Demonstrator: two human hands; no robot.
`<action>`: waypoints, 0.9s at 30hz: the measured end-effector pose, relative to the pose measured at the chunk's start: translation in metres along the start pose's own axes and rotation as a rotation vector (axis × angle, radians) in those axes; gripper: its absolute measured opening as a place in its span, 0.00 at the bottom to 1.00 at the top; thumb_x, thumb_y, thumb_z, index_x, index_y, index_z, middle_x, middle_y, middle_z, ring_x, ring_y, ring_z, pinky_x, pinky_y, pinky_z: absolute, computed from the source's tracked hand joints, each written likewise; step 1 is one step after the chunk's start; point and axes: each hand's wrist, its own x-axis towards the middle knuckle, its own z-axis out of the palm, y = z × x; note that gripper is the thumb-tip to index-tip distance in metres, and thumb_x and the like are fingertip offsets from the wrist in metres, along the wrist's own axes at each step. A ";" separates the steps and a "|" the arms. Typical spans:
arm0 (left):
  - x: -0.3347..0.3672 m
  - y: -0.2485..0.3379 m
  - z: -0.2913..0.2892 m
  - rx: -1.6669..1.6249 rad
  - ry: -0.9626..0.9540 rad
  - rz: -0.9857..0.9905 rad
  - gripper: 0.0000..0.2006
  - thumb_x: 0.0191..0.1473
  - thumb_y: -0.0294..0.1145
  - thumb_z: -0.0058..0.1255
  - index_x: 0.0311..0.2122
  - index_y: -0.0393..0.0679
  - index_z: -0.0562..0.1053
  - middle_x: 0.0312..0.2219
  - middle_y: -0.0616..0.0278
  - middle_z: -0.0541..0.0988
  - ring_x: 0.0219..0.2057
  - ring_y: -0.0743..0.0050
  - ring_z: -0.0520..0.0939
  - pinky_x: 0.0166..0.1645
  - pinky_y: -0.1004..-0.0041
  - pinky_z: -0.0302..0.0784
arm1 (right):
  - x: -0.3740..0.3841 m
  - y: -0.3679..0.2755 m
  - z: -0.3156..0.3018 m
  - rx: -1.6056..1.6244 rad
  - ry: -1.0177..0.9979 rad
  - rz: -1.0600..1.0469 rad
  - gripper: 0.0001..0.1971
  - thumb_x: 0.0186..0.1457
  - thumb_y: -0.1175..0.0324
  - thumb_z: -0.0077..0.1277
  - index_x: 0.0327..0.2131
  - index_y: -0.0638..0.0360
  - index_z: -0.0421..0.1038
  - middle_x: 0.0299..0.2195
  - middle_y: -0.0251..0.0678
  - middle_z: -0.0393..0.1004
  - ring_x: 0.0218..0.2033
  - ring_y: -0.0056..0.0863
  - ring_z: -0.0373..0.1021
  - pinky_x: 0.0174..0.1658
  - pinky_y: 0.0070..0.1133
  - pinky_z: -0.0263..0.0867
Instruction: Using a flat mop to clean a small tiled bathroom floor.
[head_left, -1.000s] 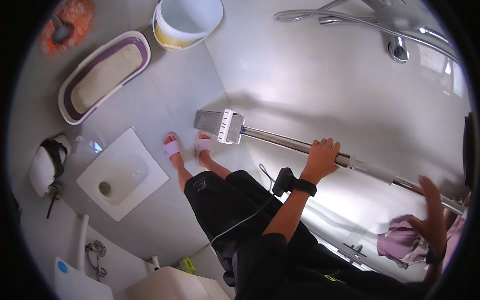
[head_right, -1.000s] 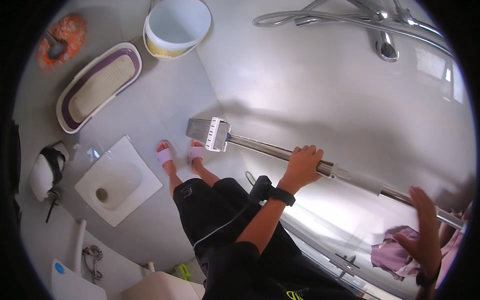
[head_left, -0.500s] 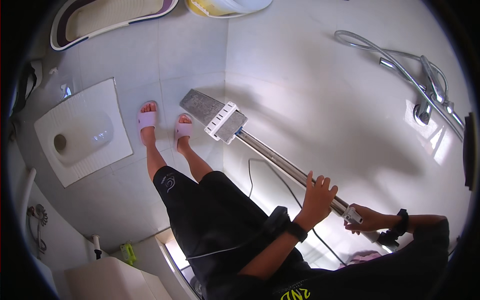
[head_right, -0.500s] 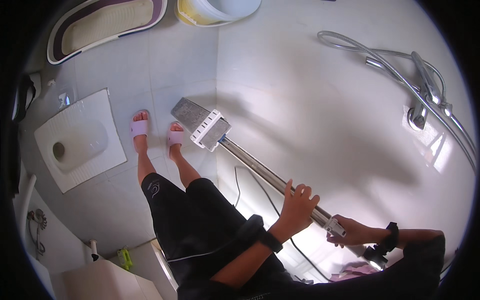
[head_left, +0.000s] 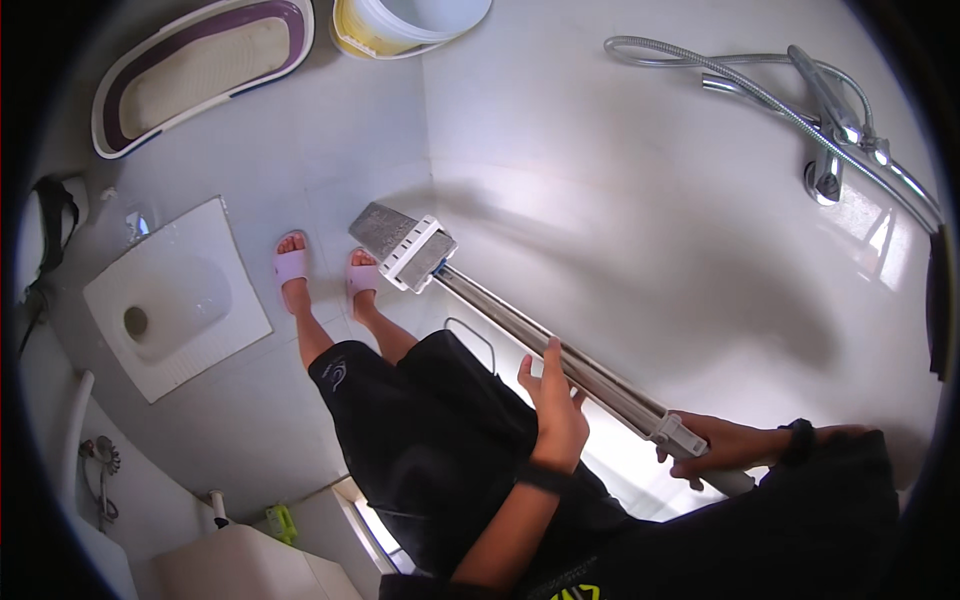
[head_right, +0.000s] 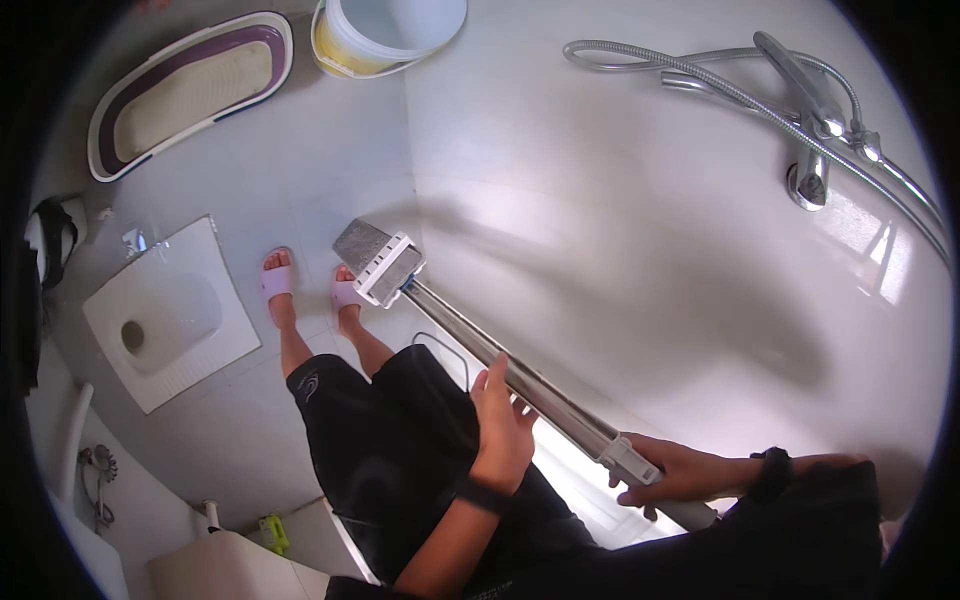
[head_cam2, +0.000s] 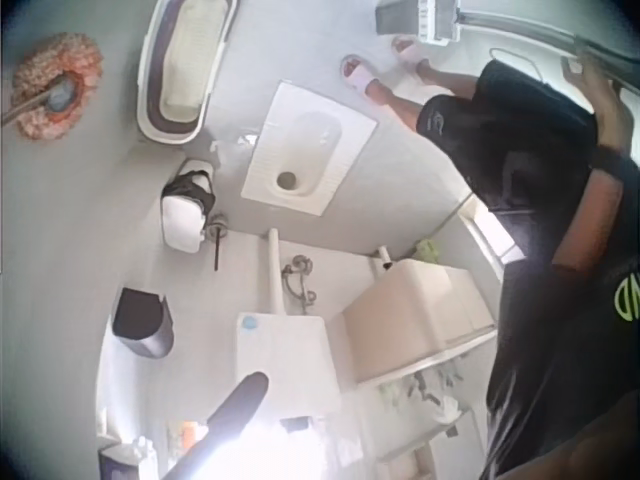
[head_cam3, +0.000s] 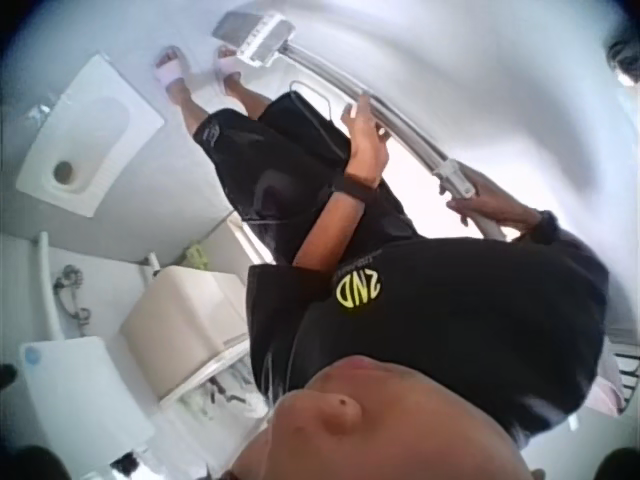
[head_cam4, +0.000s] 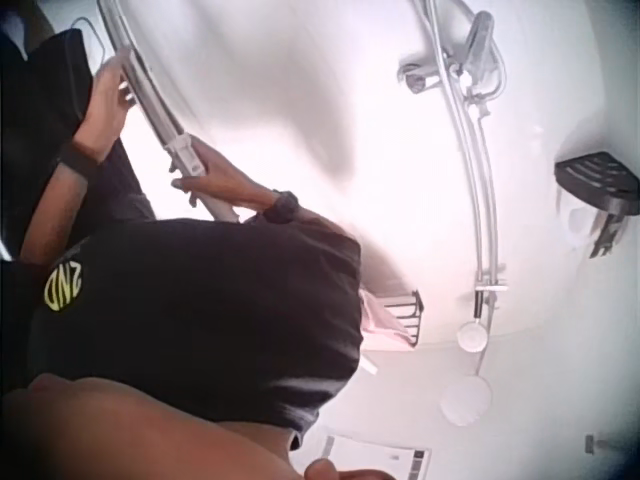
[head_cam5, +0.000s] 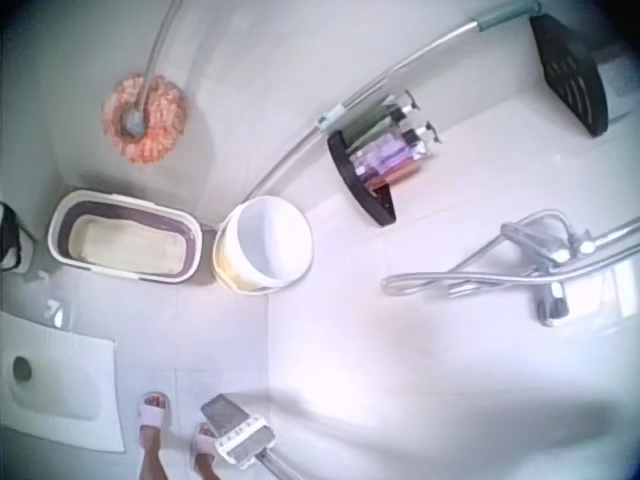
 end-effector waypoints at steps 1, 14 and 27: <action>0.012 -0.012 0.007 -0.029 -0.022 0.031 0.33 0.45 0.42 0.50 0.52 0.47 0.46 0.38 0.59 0.65 0.35 0.70 0.69 0.39 0.64 0.63 | -0.013 -0.002 0.006 0.084 0.036 0.010 0.32 0.50 0.70 0.47 0.55 0.50 0.41 0.34 0.37 0.62 0.29 0.21 0.65 0.28 0.20 0.66; 0.034 -0.009 0.036 0.138 0.135 0.261 0.12 0.39 0.27 0.49 0.27 0.34 0.60 0.18 0.59 0.65 0.17 0.72 0.69 0.20 0.73 0.67 | -0.022 -0.020 -0.007 0.210 -0.084 0.067 0.40 0.51 0.63 0.46 0.57 0.49 0.27 0.20 0.30 0.58 0.17 0.15 0.57 0.20 0.15 0.59; 0.051 0.001 0.032 0.204 0.105 0.322 0.08 0.38 0.29 0.46 0.19 0.35 0.64 0.13 0.59 0.66 0.14 0.71 0.69 0.20 0.74 0.66 | 0.000 -0.018 -0.019 0.225 -0.086 -0.022 0.42 0.48 0.69 0.48 0.57 0.50 0.27 0.26 0.31 0.59 0.17 0.15 0.59 0.19 0.13 0.59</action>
